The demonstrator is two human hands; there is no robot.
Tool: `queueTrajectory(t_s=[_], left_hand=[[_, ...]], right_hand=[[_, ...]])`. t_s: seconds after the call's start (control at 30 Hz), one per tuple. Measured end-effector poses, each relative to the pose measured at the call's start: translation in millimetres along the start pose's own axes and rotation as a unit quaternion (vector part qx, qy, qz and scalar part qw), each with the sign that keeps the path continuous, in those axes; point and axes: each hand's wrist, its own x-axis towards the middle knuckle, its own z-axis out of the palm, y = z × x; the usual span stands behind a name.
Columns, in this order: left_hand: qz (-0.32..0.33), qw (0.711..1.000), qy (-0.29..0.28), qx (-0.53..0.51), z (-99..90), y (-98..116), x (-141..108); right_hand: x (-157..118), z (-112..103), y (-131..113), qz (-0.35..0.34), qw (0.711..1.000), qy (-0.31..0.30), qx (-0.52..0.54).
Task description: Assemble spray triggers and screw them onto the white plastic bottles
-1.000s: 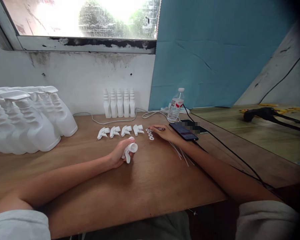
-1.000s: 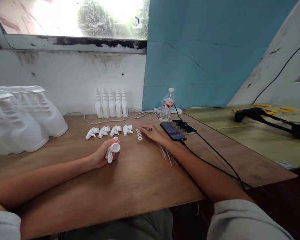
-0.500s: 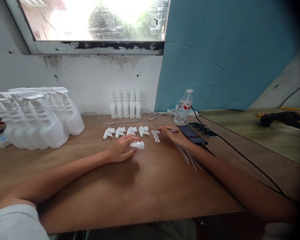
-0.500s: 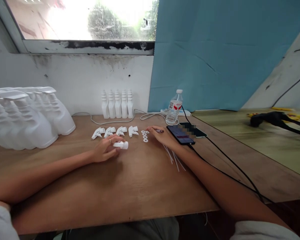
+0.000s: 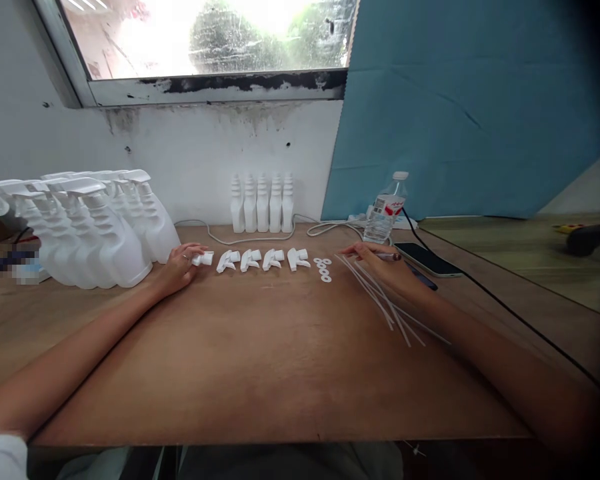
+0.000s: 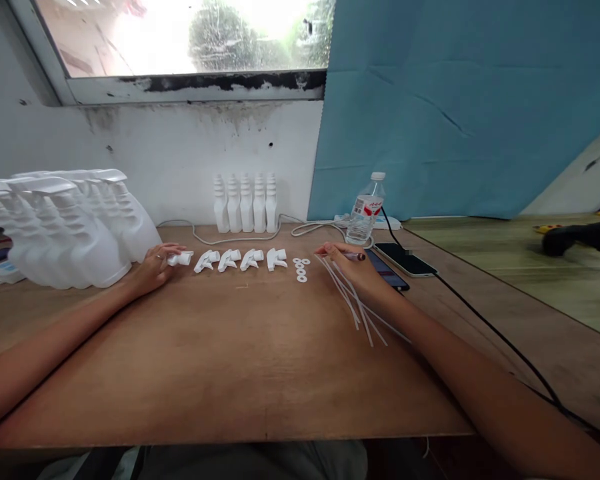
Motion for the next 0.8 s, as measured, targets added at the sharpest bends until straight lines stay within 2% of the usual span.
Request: queueTrajectory(t_s=[0.07,0.17,0.47,0.6,0.7,0.8], left_hand=[[-0.030,1.000,-0.001,0.008,5.4,-10,2],[-0.030,0.999,-0.012,-0.003,10.4,-16,4],[-0.010,0.996,-0.081,-0.027,8.5,-10,4],[-0.010,0.996,-0.086,-0.015,9.0,-4,2],[-0.007,0.998,-0.064,0.011,-4.8,5,9],[0.023,0.994,0.005,0.111,-47.4,20,31]], right_hand=[[1,-2,0,0.002,1.000,0.013,0.000],[2,-3,-4,-0.001,1.000,0.023,0.010],[-4,1,-11,0.006,1.000,0.008,0.023],[-4,1,-9,0.013,1.000,0.006,0.023],[-3,-1,-8,0.010,0.999,0.007,0.030],[-2,-2,-8,0.011,0.999,0.013,0.037]])
